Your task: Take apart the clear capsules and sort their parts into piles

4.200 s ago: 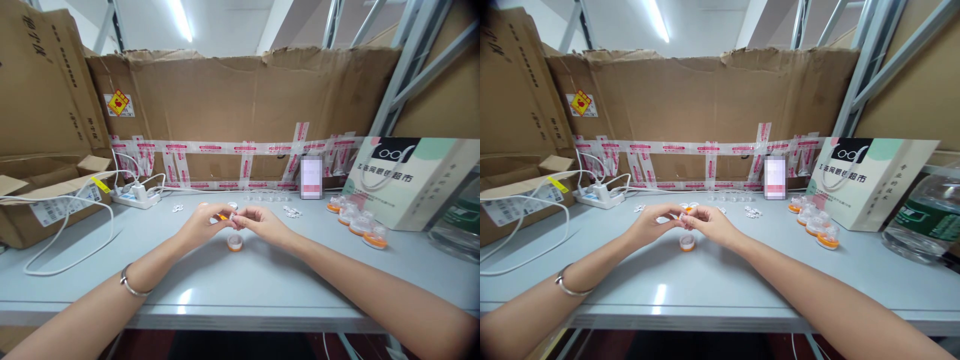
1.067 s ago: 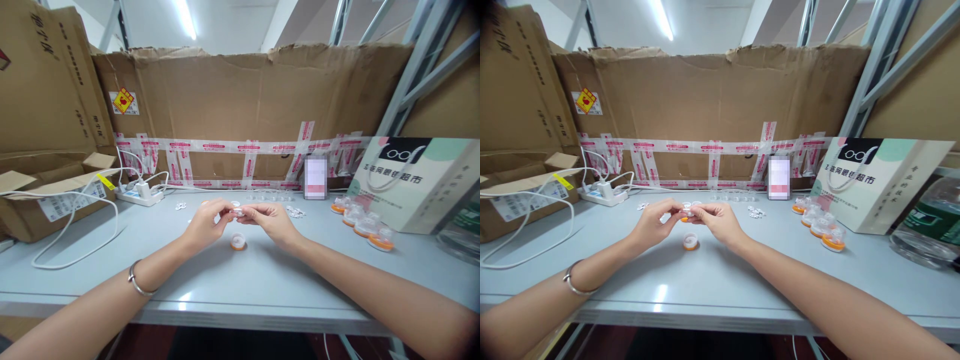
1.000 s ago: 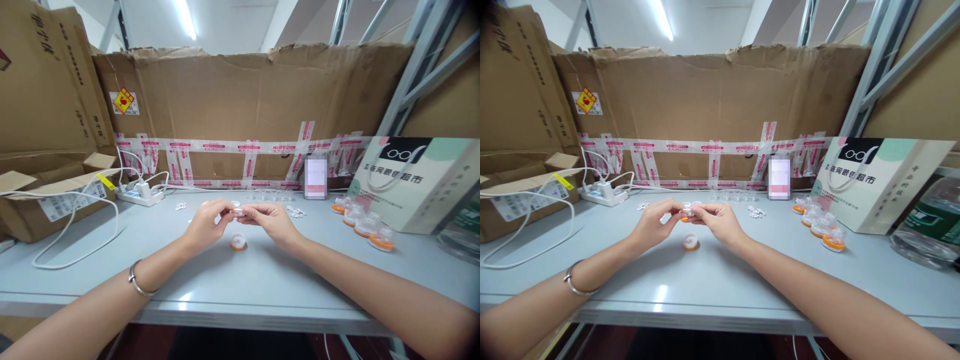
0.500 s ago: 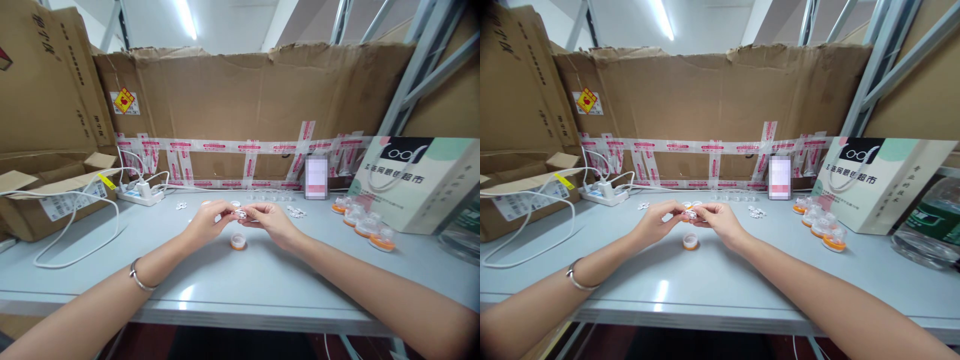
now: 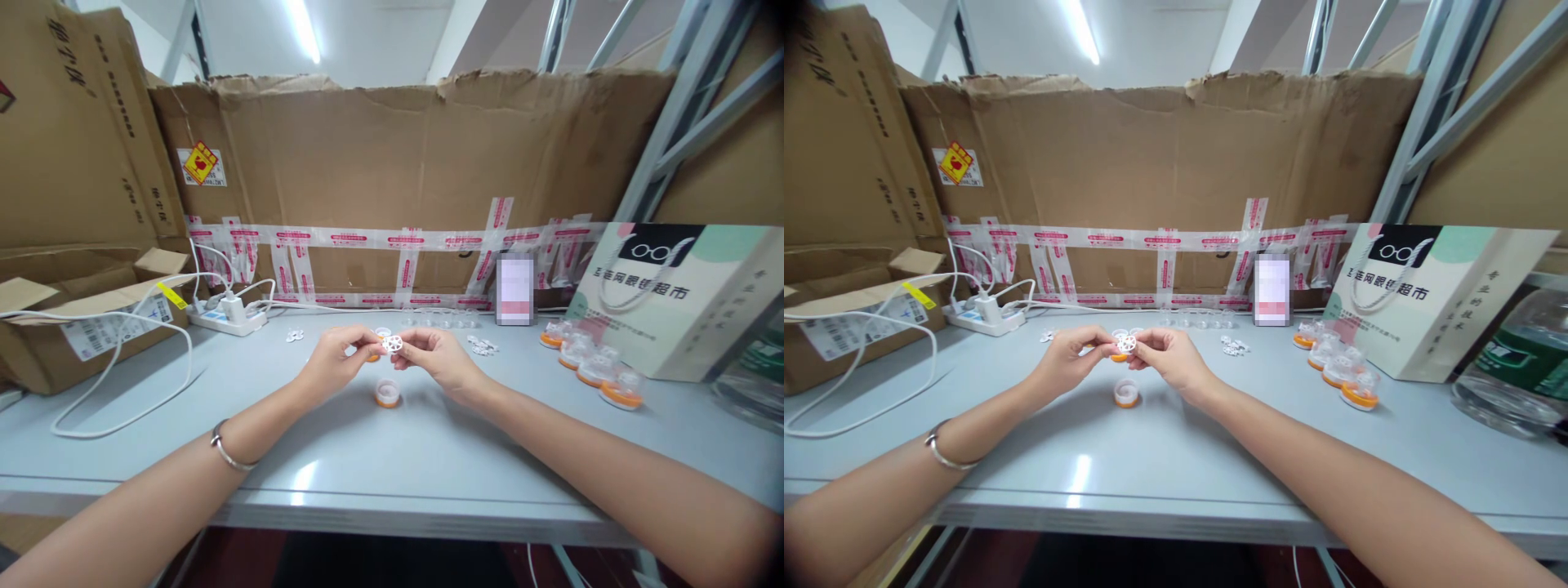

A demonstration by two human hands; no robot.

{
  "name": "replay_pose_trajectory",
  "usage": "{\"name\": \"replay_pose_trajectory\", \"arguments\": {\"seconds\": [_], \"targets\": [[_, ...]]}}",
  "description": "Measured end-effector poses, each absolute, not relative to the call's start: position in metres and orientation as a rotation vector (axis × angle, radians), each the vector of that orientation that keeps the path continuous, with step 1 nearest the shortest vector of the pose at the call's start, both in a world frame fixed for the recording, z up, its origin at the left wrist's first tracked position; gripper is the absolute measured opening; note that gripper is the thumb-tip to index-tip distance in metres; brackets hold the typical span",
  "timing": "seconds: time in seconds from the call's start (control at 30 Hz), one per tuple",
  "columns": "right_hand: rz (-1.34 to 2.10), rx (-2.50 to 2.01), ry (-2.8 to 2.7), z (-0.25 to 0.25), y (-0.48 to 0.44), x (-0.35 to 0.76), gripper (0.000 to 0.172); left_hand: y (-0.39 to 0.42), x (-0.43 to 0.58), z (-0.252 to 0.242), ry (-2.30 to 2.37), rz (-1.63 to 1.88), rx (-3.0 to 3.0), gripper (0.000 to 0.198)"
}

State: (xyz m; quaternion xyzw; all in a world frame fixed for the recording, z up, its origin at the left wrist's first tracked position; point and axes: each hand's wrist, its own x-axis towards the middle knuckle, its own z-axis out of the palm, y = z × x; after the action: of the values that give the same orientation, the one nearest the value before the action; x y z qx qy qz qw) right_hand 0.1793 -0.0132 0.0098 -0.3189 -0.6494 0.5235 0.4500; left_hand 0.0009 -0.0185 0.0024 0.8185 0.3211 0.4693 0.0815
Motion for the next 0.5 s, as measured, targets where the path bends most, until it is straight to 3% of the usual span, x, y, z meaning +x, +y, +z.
{"name": "replay_pose_trajectory", "arguments": {"seconds": [0.27, 0.5], "targets": [[1.518, -0.902, -1.451, 0.0155, -0.022, 0.1779, 0.015, -0.0183, 0.0003, 0.0048, 0.897, 1.435, 2.607, 0.012], [1.338, -0.922, -1.487, 0.0108, -0.0196, 0.1767, 0.02, -0.0223, 0.0025, 0.004, 1.034, 1.401, 2.677, 0.023]]}}
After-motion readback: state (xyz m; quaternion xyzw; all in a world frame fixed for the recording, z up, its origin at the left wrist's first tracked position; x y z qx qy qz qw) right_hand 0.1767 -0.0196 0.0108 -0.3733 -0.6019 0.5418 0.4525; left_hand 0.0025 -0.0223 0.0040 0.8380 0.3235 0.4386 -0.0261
